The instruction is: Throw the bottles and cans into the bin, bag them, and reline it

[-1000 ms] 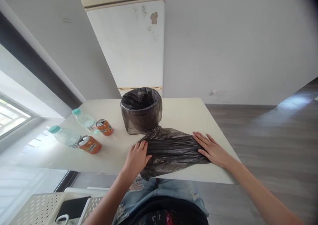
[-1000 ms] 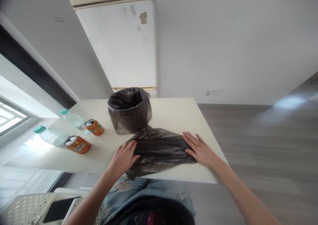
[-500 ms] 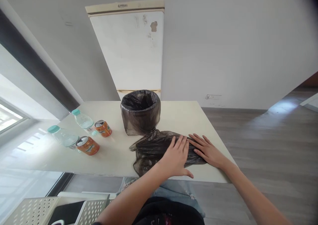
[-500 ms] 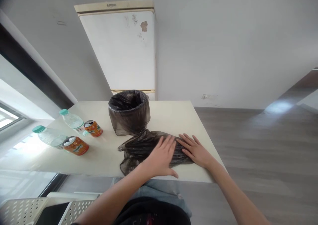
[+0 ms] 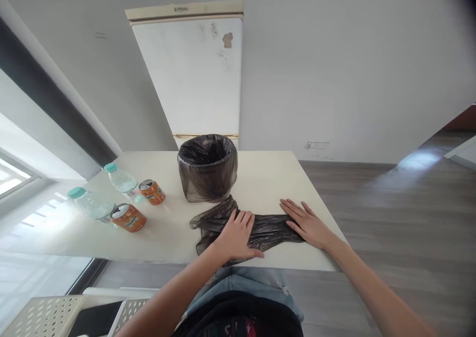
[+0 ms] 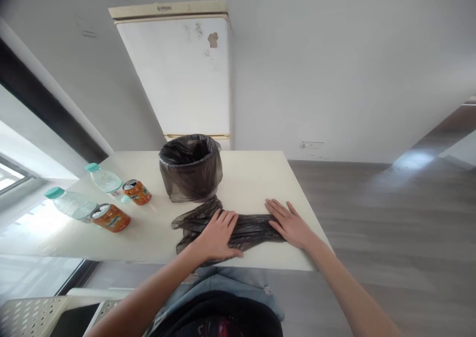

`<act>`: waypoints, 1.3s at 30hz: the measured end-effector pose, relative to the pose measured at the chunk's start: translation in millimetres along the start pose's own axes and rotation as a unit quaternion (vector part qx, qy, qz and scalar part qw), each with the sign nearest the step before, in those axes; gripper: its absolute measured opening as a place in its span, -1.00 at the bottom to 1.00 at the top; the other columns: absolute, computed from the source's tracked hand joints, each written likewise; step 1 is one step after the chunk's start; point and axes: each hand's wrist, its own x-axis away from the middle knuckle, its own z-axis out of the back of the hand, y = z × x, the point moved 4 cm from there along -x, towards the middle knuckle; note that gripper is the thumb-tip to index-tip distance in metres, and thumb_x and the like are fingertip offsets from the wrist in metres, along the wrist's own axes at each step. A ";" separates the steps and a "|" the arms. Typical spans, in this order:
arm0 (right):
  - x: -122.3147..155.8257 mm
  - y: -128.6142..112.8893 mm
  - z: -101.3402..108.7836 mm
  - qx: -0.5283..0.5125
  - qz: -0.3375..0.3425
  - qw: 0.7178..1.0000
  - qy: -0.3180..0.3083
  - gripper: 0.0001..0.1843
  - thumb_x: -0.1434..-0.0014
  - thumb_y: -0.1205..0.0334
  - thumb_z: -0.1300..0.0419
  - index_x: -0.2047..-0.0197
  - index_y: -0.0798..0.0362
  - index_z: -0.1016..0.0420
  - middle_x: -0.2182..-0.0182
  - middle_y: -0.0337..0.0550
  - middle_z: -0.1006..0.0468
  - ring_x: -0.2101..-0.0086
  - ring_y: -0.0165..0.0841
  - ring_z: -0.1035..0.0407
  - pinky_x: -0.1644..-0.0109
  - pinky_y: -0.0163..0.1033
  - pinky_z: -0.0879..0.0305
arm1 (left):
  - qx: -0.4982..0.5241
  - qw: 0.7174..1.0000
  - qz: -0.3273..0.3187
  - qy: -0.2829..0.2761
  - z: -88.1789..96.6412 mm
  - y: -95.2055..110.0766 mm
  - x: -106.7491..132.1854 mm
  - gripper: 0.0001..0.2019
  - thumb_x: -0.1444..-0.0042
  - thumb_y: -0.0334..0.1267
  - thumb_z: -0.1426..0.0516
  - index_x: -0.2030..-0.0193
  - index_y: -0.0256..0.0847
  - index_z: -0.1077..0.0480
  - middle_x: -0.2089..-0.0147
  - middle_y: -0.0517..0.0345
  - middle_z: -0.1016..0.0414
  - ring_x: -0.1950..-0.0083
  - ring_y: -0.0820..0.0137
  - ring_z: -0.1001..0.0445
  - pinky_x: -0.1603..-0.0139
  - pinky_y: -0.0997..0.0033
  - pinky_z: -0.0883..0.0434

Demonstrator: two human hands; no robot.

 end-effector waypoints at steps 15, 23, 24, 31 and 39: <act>1.6 8.5 8.0 0.001 -0.019 0.999 -0.026 -0.24 -0.54 -0.20 0.17 -0.62 -0.40 0.49 -0.60 -0.31 0.14 -0.55 -0.11 0.17 -0.59 0.35 0.17 | -0.001 0.997 0.068 0.033 35.9 -67.3 68.1 -0.41 -0.08 -0.17 -0.23 -0.28 -0.22 -0.41 -0.26 -0.17 -0.45 -0.32 -0.05 -0.36 -0.45 -0.11 -0.27; 8.5 28.4 15.8 -0.008 -0.040 0.999 -0.021 -0.20 -0.53 -0.22 0.17 -0.63 -0.37 0.54 -0.61 -0.30 0.17 -0.55 -0.11 0.18 -0.60 0.31 0.17 | -0.014 0.992 0.108 0.059 51.6 -87.9 98.6 -0.35 -0.19 -0.14 -0.21 -0.41 -0.25 -0.30 -0.41 -0.22 -0.39 -0.43 -0.07 -0.33 -0.51 -0.17 -0.20; 8.8 26.7 19.9 -0.009 -0.045 0.999 -0.005 -0.19 -0.53 -0.21 0.16 -0.63 -0.35 0.55 -0.61 -0.29 0.17 -0.55 -0.10 0.17 -0.60 0.30 0.16 | -0.006 0.991 0.112 0.069 54.1 -84.3 98.2 -0.29 -0.23 -0.03 -0.22 -0.46 -0.25 -0.23 -0.41 -0.23 -0.38 -0.43 -0.08 -0.33 -0.51 -0.17 -0.21; -16.1 -68.9 33.6 0.019 0.067 0.997 0.043 -0.05 -0.49 -0.19 0.02 -0.64 -0.22 0.58 -0.60 -0.15 0.09 -0.54 0.00 0.08 -0.61 0.33 0.18 | 0.003 0.999 -0.010 0.053 24.6 -18.1 46.1 0.03 -0.25 0.35 -0.13 -0.59 -0.39 0.01 -0.61 -0.34 -0.09 -0.63 -0.08 -0.05 -0.64 -0.08 0.07; -55.0 -122.3 0.8 -0.015 0.110 0.994 -0.003 -0.01 -0.49 -0.26 0.05 -0.66 -0.05 0.54 -0.59 0.05 0.08 -0.52 0.03 0.02 -0.59 0.35 0.09 | -0.032 0.999 -0.037 0.024 -10.1 -19.7 2.3 -0.21 -0.42 0.13 0.01 -0.55 -0.49 -0.11 -0.49 -0.40 -0.27 -0.52 -0.09 -0.21 -0.55 -0.06 -0.04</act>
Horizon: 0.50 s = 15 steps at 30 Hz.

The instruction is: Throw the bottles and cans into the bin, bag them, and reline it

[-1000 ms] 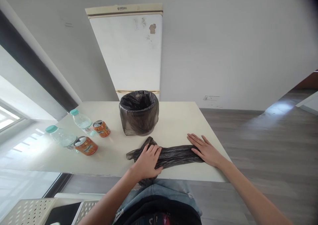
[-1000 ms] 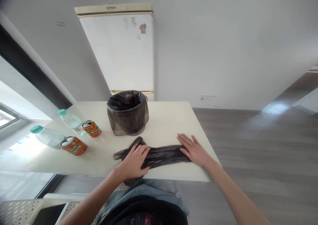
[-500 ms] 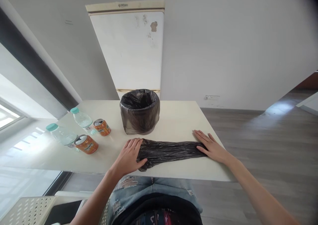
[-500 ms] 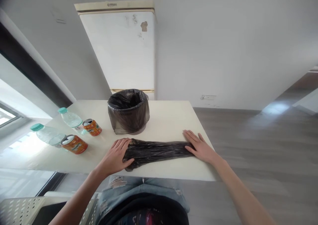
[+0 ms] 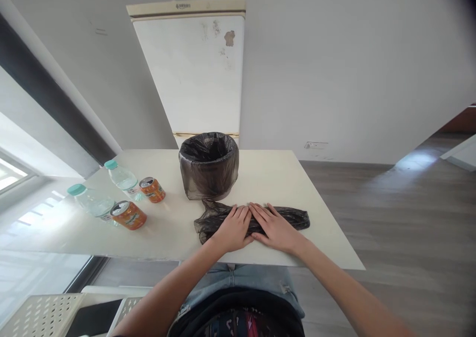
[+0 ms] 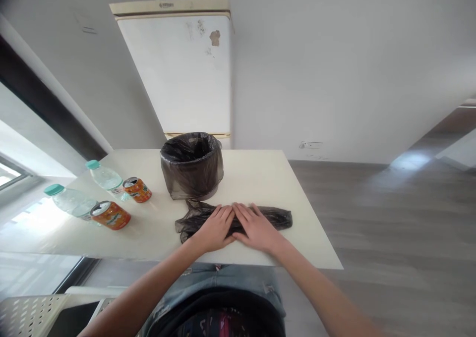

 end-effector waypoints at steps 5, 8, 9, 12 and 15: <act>25.4 35.1 -7.0 -0.003 -0.024 0.999 -0.028 -0.25 -0.57 -0.10 0.20 -0.66 -0.25 0.46 -0.60 -0.19 0.11 -0.54 -0.12 0.08 -0.60 0.30 0.13 | -0.021 0.997 0.069 -0.007 8.7 -28.3 28.4 -0.37 -0.46 0.01 0.01 -0.51 -0.34 -0.21 -0.32 -0.28 -0.42 -0.32 -0.05 -0.36 -0.34 -0.03 -0.27; 47.4 54.1 -5.6 0.010 -0.058 0.998 -0.020 -0.24 -0.57 -0.12 0.18 -0.65 -0.26 0.49 -0.60 -0.20 0.13 -0.54 -0.11 0.08 -0.61 0.32 0.21 | -0.037 0.994 0.100 0.003 12.7 -40.8 51.7 -0.41 -0.48 -0.01 0.01 -0.51 -0.30 -0.23 -0.30 -0.25 -0.43 -0.27 -0.04 -0.38 -0.30 -0.03 -0.30; 54.2 59.7 -4.7 0.018 -0.067 0.998 -0.015 -0.23 -0.57 -0.13 0.17 -0.65 -0.26 0.50 -0.60 -0.19 0.12 -0.54 -0.09 0.06 -0.61 0.34 0.25 | -0.043 0.993 0.107 0.006 13.6 -44.2 58.7 -0.42 -0.48 -0.01 0.01 -0.50 -0.28 -0.24 -0.29 -0.24 -0.43 -0.26 -0.02 -0.38 -0.29 -0.03 -0.31; 73.0 76.9 -1.9 0.045 -0.099 0.994 0.004 -0.21 -0.56 -0.15 0.15 -0.65 -0.25 0.51 -0.59 -0.18 0.07 -0.53 -0.06 0.03 -0.61 0.37 0.33 | -0.072 0.990 0.118 0.015 15.2 -51.8 74.6 -0.44 -0.48 -0.03 -0.02 -0.48 -0.29 -0.28 -0.27 -0.23 -0.45 -0.23 0.00 -0.39 -0.26 -0.03 -0.33; 88.7 92.7 -0.1 0.065 -0.135 0.989 0.015 -0.19 -0.54 -0.19 0.13 -0.65 -0.25 0.48 -0.58 -0.20 0.04 -0.52 -0.05 0.01 -0.60 0.37 0.27 | -0.102 0.986 0.128 0.019 15.1 -56.1 82.9 -0.48 -0.48 -0.09 -0.05 -0.47 -0.29 -0.31 -0.26 -0.21 -0.47 -0.21 0.02 -0.40 -0.24 -0.03 -0.34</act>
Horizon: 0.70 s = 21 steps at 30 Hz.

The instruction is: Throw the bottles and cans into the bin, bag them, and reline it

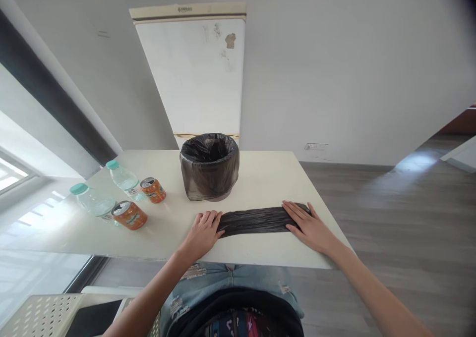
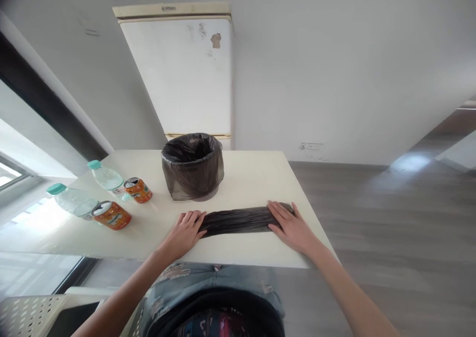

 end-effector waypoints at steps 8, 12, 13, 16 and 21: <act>9.9 6.3 8.5 0.008 -0.018 0.998 0.053 -0.19 -0.55 -0.13 0.12 -0.65 -0.24 0.47 -0.60 -0.20 0.09 -0.54 -0.09 0.10 -0.62 0.28 0.22 | -0.003 1.000 0.012 0.021 6.1 -3.6 3.7 -0.51 -0.48 -0.10 -0.05 -0.43 -0.27 -0.34 -0.24 -0.21 -0.50 -0.17 -0.01 -0.45 -0.19 -0.08 -0.38; 9.9 5.0 12.8 -0.010 -0.047 0.995 0.085 -0.21 -0.57 -0.06 0.14 -0.66 -0.19 0.50 -0.61 -0.18 0.13 -0.56 -0.11 0.16 -0.62 0.26 0.19 | 0.075 0.993 0.054 0.079 16.9 8.0 -6.4 -0.45 -0.48 0.02 -0.01 -0.41 -0.31 -0.32 -0.32 -0.26 -0.44 -0.30 -0.04 -0.41 -0.31 -0.08 -0.36; 9.4 5.1 11.9 -0.017 -0.045 0.996 0.077 -0.21 -0.57 -0.06 0.14 -0.66 -0.21 0.48 -0.61 -0.19 0.12 -0.55 -0.12 0.15 -0.62 0.24 0.17 | 0.091 0.991 0.050 0.086 17.9 16.7 -12.7 -0.45 -0.49 0.01 0.02 -0.44 -0.31 -0.30 -0.37 -0.26 -0.41 -0.35 -0.04 -0.39 -0.36 -0.09 -0.34; 6.6 6.5 8.0 -0.036 -0.031 0.998 0.052 -0.23 -0.56 -0.08 0.13 -0.66 -0.23 0.41 -0.60 -0.20 0.08 -0.55 -0.12 0.12 -0.62 0.22 0.15 | 0.111 0.992 0.000 0.066 15.6 58.8 -41.9 -0.37 -0.50 0.00 0.08 -0.51 -0.42 -0.20 -0.51 -0.32 -0.27 -0.54 -0.05 -0.22 -0.52 -0.10 -0.20; 2.7 10.0 2.4 -0.058 -0.015 0.998 0.025 -0.30 -0.58 -0.04 0.17 -0.66 -0.20 0.26 -0.58 -0.16 0.01 -0.54 -0.15 0.08 -0.59 0.23 0.05 | 0.089 0.990 -0.103 0.030 6.6 142.9 -103.2 -0.20 -0.50 0.08 0.13 -0.55 -0.69 -0.06 -0.60 -0.47 -0.05 -0.64 -0.13 0.00 -0.62 -0.05 -0.04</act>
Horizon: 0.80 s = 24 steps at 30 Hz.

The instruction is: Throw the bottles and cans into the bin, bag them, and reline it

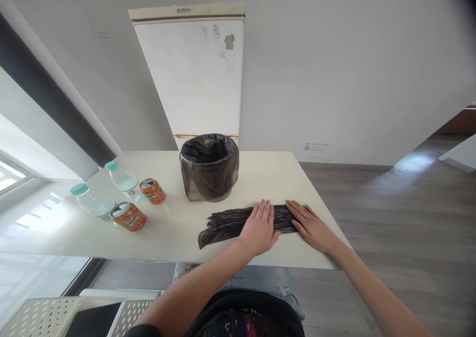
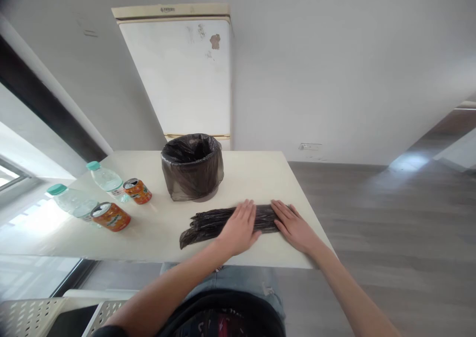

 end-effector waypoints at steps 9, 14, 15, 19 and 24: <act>3.1 8.8 -14.1 0.044 0.050 0.998 -0.006 -0.28 -0.57 0.06 0.16 -0.66 -0.15 0.36 -0.56 -0.07 -0.02 -0.52 -0.13 0.00 -0.58 0.25 0.00 | 0.022 0.999 0.012 -0.033 -50.8 37.9 -57.1 -0.26 -0.53 -0.01 0.22 -0.58 -0.65 -0.02 -0.61 -0.36 -0.07 -0.63 -0.06 -0.07 -0.62 -0.04 -0.08; 2.0 2.9 -8.9 0.036 0.024 0.999 -0.022 -0.31 -0.58 0.04 0.21 -0.66 -0.21 0.37 -0.58 -0.19 0.06 -0.53 -0.18 0.07 -0.59 0.23 0.02 | 0.061 0.996 0.032 -0.057 -53.7 14.3 -38.3 -0.27 -0.54 0.00 0.29 -0.60 -0.57 -0.02 -0.65 -0.27 0.04 -0.67 0.03 0.05 -0.64 -0.07 -0.02; 1.9 1.5 -7.6 0.033 0.020 0.999 -0.023 -0.32 -0.59 0.04 0.22 -0.66 -0.22 0.36 -0.59 -0.21 0.07 -0.54 -0.18 0.07 -0.59 0.23 0.02 | 0.063 0.995 0.039 -0.061 -52.0 6.3 -31.1 -0.26 -0.54 0.01 0.29 -0.60 -0.58 -0.02 -0.65 -0.27 0.06 -0.68 0.04 0.08 -0.65 -0.06 0.00; 1.8 -0.7 -5.9 0.027 0.010 0.999 -0.020 -0.32 -0.58 0.01 0.23 -0.66 -0.23 0.35 -0.59 -0.24 0.06 -0.53 -0.19 0.05 -0.60 0.21 0.04 | 0.050 0.995 0.075 -0.046 -43.8 -30.2 7.3 -0.28 -0.54 0.01 0.28 -0.61 -0.53 0.01 -0.66 -0.23 0.09 -0.69 0.10 0.10 -0.66 -0.02 0.02; 2.5 -0.3 -6.1 0.015 0.007 1.000 -0.022 -0.31 -0.58 0.00 0.21 -0.66 -0.27 0.36 -0.59 -0.27 0.08 -0.53 -0.18 0.06 -0.61 0.21 0.08 | 0.020 0.992 0.128 -0.005 -32.1 -71.7 59.9 -0.34 -0.53 -0.07 0.16 -0.62 -0.43 -0.01 -0.64 -0.26 -0.03 -0.66 0.10 -0.01 -0.61 -0.06 -0.13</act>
